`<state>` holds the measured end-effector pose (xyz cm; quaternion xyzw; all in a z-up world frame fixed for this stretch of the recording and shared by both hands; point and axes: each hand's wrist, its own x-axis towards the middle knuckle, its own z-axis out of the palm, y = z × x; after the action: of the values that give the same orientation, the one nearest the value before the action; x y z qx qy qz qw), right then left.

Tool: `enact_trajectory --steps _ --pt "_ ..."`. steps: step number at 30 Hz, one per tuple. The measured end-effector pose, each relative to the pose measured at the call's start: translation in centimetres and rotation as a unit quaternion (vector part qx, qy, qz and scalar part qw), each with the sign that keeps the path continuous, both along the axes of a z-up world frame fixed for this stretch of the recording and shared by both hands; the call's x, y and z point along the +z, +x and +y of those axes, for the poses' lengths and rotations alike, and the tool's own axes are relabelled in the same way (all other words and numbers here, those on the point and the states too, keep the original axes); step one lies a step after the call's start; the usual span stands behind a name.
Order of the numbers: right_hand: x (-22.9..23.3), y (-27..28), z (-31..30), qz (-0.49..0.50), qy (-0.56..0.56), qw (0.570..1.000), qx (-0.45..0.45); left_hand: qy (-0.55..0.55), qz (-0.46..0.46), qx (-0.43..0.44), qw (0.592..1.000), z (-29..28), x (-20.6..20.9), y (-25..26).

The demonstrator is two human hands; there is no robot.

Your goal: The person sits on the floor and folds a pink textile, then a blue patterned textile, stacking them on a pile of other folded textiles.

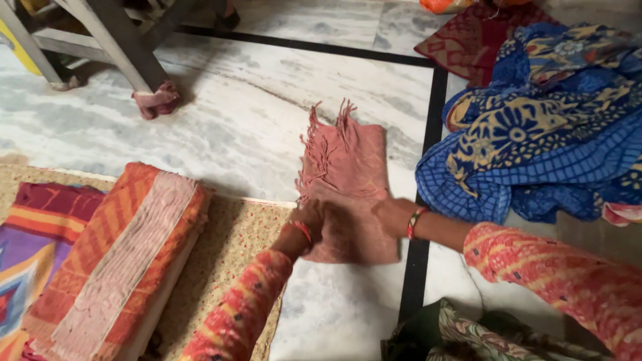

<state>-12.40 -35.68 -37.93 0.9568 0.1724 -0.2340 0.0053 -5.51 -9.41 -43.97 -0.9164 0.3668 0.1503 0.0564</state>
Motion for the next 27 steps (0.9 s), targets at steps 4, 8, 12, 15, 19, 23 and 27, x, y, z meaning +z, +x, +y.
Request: enact_trajectory --steps 4,8,12,15,19,23,27 --pt "-0.2 -3.5 1.8 0.013 -0.033 0.995 0.093 0.044 -0.06 -0.104 0.992 0.3 -2.1 -3.4" --pt "-1.1 -3.7 -0.1 -0.038 -0.126 0.978 0.164 -0.027 -0.185 -0.125 0.974 0.8 -5.8 -1.4" --pt "-3.0 -1.7 -2.3 -0.073 -0.14 0.969 0.19 -0.043 -0.218 -0.15 0.963 2.1 -8.7 1.4" --pt "-4.7 -0.6 -3.2 -0.056 -0.08 0.98 0.175 -0.032 -0.231 -0.172 0.957 2.3 -9.6 2.0" --pt "-7.1 0.5 -3.9 -0.121 -0.037 0.971 0.203 -0.048 -0.142 -0.126 0.981 1.2 -9.0 1.7" --pt "-8.4 2.4 -5.2 -0.154 0.03 0.968 0.195 -0.012 -0.143 -0.135 0.98 1.1 -6.6 2.3" --pt "-8.5 2.9 -6.0 -0.159 0.109 0.968 0.161 -0.04 -0.054 -0.104 0.992 1.2 -4.6 2.4"
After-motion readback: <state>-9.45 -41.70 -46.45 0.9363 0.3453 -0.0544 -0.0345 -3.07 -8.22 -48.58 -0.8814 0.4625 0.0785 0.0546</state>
